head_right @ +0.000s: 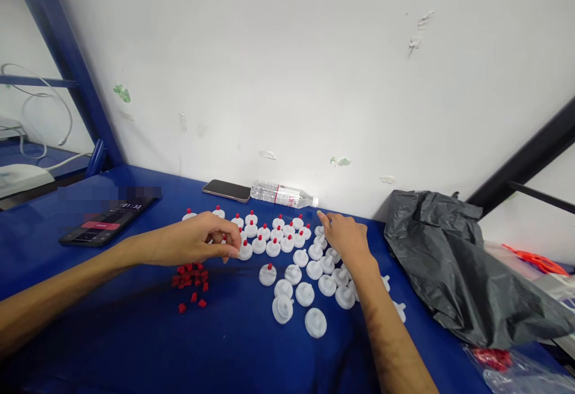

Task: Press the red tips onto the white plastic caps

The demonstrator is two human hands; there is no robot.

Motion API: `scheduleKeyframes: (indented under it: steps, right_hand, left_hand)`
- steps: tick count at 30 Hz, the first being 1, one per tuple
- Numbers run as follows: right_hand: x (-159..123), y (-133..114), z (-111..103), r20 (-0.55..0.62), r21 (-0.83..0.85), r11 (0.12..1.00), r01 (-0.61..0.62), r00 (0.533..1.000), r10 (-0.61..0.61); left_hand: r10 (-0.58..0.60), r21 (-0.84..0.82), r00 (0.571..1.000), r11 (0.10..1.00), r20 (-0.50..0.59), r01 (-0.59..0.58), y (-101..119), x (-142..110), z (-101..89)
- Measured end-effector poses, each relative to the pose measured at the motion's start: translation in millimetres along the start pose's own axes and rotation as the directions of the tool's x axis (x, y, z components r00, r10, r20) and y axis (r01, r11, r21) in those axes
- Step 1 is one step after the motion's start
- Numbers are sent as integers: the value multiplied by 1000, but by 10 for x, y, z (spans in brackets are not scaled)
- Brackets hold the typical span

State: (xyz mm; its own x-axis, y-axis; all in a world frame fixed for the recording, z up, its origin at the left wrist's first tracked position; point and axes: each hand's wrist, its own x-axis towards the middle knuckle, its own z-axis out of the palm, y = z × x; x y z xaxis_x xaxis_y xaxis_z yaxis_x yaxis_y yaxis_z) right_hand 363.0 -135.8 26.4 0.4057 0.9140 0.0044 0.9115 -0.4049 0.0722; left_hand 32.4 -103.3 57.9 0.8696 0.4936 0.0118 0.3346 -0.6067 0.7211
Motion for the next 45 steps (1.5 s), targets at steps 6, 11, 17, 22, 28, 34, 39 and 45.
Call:
scheduleKeyframes:
  steps: [6,11,17,22,28,34,39,45]
  right_hand:
    - [-31,-16,-19,-61,-15,1000,10,998,-11]
    - [-46,30,-14,-140,12,1000,25,990,-24]
    - [26,123,80,-113,69,996,56,992,-48]
    - [56,156,144,-127,91,992,93,989,-81]
    - [43,111,46,-309,139,972,187,941,-137]
    - [-170,-214,-110,-544,262,808,528,772,-328]
    - [-465,-562,-158,-596,178,614,769,581,-554]
    - [-665,-779,-171,-569,118,524,843,490,-661]
  left_hand:
    - [20,13,983,1000,-184,-18,-26,20,67]
    - [-12,0,950,1000,-312,13,-36,50,117]
    - [96,180,895,983,-436,-17,-68,83,152]
    - [168,261,857,965,-487,-41,-163,96,211]
    - [279,409,819,910,-502,-59,-285,117,259]
    - [342,456,773,887,-535,-76,-319,120,286]
    - [376,485,742,871,-555,-78,-347,138,302]
    - [425,497,735,856,-528,-138,-370,139,329]
